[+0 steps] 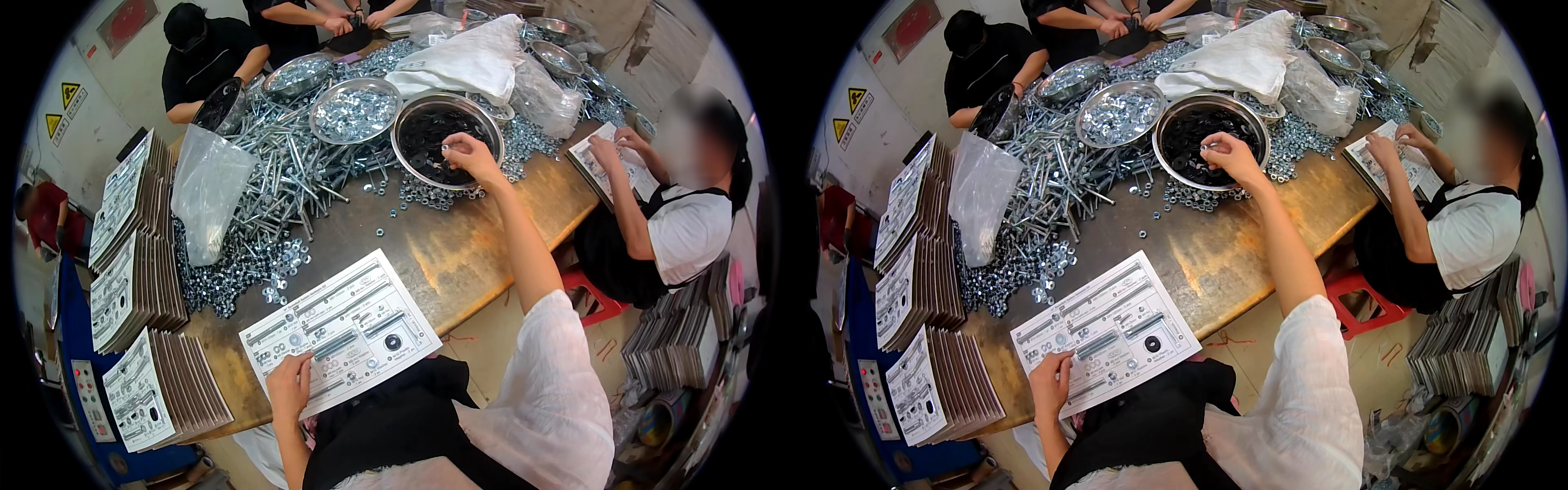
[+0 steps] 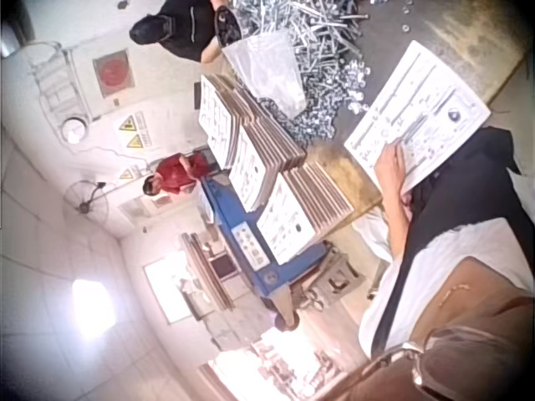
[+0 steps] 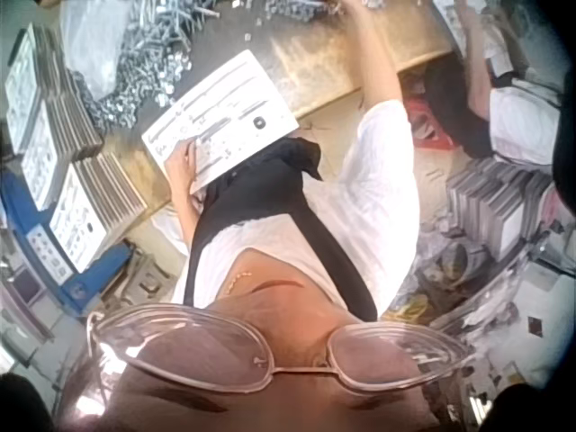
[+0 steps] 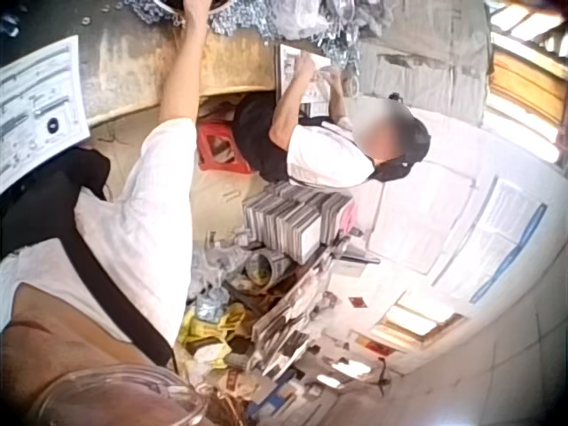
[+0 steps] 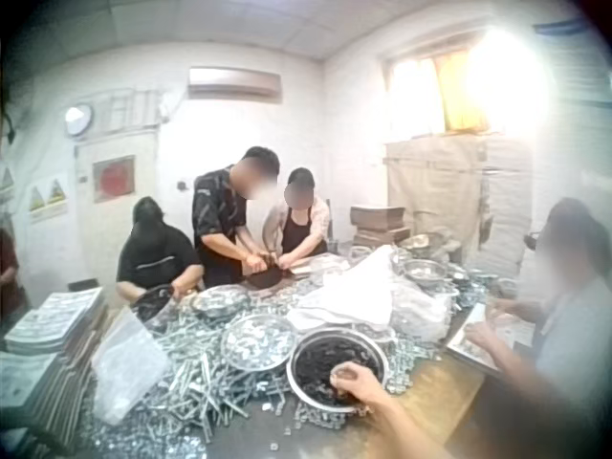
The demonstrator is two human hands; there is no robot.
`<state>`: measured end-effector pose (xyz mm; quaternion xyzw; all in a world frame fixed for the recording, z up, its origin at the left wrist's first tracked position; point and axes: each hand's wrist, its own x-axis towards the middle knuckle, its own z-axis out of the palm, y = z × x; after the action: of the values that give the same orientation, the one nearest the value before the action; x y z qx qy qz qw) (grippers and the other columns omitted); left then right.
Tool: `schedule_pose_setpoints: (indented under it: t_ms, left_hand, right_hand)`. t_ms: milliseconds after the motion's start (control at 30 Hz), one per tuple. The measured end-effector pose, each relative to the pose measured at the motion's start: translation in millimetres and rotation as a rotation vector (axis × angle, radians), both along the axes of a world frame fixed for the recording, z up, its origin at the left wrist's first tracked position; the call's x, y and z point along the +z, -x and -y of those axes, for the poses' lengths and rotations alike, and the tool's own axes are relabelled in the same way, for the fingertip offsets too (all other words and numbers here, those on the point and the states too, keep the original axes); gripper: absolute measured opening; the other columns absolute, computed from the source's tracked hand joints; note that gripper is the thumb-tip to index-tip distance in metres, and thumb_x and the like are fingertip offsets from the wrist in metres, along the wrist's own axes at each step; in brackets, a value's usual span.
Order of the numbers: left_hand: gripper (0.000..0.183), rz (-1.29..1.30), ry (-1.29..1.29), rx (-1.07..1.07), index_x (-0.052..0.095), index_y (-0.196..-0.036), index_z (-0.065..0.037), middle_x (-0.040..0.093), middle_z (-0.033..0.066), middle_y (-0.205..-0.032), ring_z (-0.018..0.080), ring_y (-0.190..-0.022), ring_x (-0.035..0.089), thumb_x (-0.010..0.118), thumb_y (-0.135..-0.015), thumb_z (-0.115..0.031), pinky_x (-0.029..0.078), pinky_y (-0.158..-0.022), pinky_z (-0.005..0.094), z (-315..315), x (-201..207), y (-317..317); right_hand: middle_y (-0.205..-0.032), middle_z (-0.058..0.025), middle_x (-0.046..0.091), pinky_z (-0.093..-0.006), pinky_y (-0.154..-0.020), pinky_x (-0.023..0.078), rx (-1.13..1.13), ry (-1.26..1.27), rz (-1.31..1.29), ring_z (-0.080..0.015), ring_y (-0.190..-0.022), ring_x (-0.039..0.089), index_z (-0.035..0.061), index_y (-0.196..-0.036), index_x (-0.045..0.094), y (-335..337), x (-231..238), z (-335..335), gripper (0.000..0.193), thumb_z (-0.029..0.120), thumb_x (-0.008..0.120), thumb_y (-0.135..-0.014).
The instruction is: The person assembles hardware kits by placing screws, nuts, and washers into designated slots on printed cardboard templates. They repeatedly pick components from piles on the table, arrange them on the template, and stack completed sheets. Other workers are visible in the background performing similar tasks.
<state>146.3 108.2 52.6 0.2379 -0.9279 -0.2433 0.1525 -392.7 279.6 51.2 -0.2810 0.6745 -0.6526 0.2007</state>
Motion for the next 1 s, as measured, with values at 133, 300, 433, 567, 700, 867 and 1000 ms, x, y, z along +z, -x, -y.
schedule_pose_setpoints:
  t_ms: [133,300,433,567,700,867,1000]
  left_hand:
    - [0.008,-0.040,-0.017,0.026,0.071,-0.095,-0.006,0.064,0.0113,-0.077,0.0285,-0.066,0.063,0.066,-0.089,-0.005,0.048,-0.059,0.0364,2,-6,-6]
    - [0.008,-0.054,-0.003,-0.009,0.071,-0.095,-0.005,0.063,0.0116,-0.075,0.0281,-0.065,0.063,0.065,-0.089,-0.005,0.048,-0.059,0.0363,3,-6,3]
    - [0.008,-0.016,-0.018,-0.051,0.071,-0.095,-0.005,0.063,0.0118,-0.077,0.0289,-0.065,0.063,0.065,-0.089,-0.005,0.048,-0.060,0.0367,-1,-8,9]
    - [0.009,-0.033,-0.006,-0.071,0.071,-0.096,-0.006,0.063,0.0114,-0.077,0.0286,-0.065,0.063,0.065,-0.089,-0.005,0.048,-0.060,0.0364,-3,-5,16]
    - [0.009,-0.048,-0.022,-0.033,0.071,-0.096,-0.005,0.063,0.0110,-0.077,0.0274,-0.065,0.063,0.065,-0.089,-0.005,0.048,-0.060,0.0357,-3,-5,7]
    - [0.009,-0.018,-0.021,0.020,0.070,-0.096,-0.005,0.063,0.0111,-0.076,0.0262,-0.065,0.063,0.066,-0.089,-0.004,0.048,-0.060,0.0349,-1,-10,-10]
    - [0.008,-0.048,-0.042,0.009,0.071,-0.096,-0.005,0.062,0.0109,-0.075,0.0268,-0.064,0.062,0.065,-0.089,-0.004,0.047,-0.059,0.0354,0,-6,-8]
  right_hand:
    - [-0.088,0.0005,0.061,-0.0236,-0.069,0.047,0.075,0.309,0.294,-0.0077,-0.075,0.055,0.0061,-0.115,0.059,-45,-4,-37,0.026,0.009,0.067,-0.091]
    - [-0.087,-0.0007,0.065,-0.0251,-0.063,0.049,-0.157,-0.078,0.143,-0.0077,-0.074,0.060,0.0044,-0.111,0.061,-71,-54,-103,0.024,0.010,0.071,-0.089]
    - [-0.086,-0.0047,0.067,-0.0254,-0.059,0.051,-0.232,-0.205,0.048,-0.0112,-0.066,0.063,0.0022,-0.108,0.063,-76,-99,-94,0.025,0.006,0.072,-0.085]
    - [-0.086,-0.0065,0.067,-0.0261,-0.061,0.052,-0.382,-0.236,-0.090,-0.0111,-0.065,0.063,0.0006,-0.110,0.063,-83,-95,-76,0.030,0.003,0.072,-0.081]
    - [-0.086,-0.0066,0.068,-0.0284,-0.065,0.054,-0.488,-0.337,-0.204,-0.0114,-0.069,0.064,0.0015,-0.108,0.064,-80,-115,-79,0.031,0.002,0.075,-0.078]
    - [-0.099,-0.0116,0.069,-0.0300,-0.070,0.054,-0.523,-0.263,-0.357,-0.0159,-0.075,0.065,0.0013,-0.116,0.061,-85,-105,-64,0.036,0.000,0.072,-0.081]
    - [-0.109,-0.0136,0.065,-0.0314,-0.075,0.054,-0.581,-0.091,-0.287,-0.0180,-0.084,0.065,0.0021,-0.121,0.058,-90,-113,-56,0.038,-0.005,0.065,-0.085]
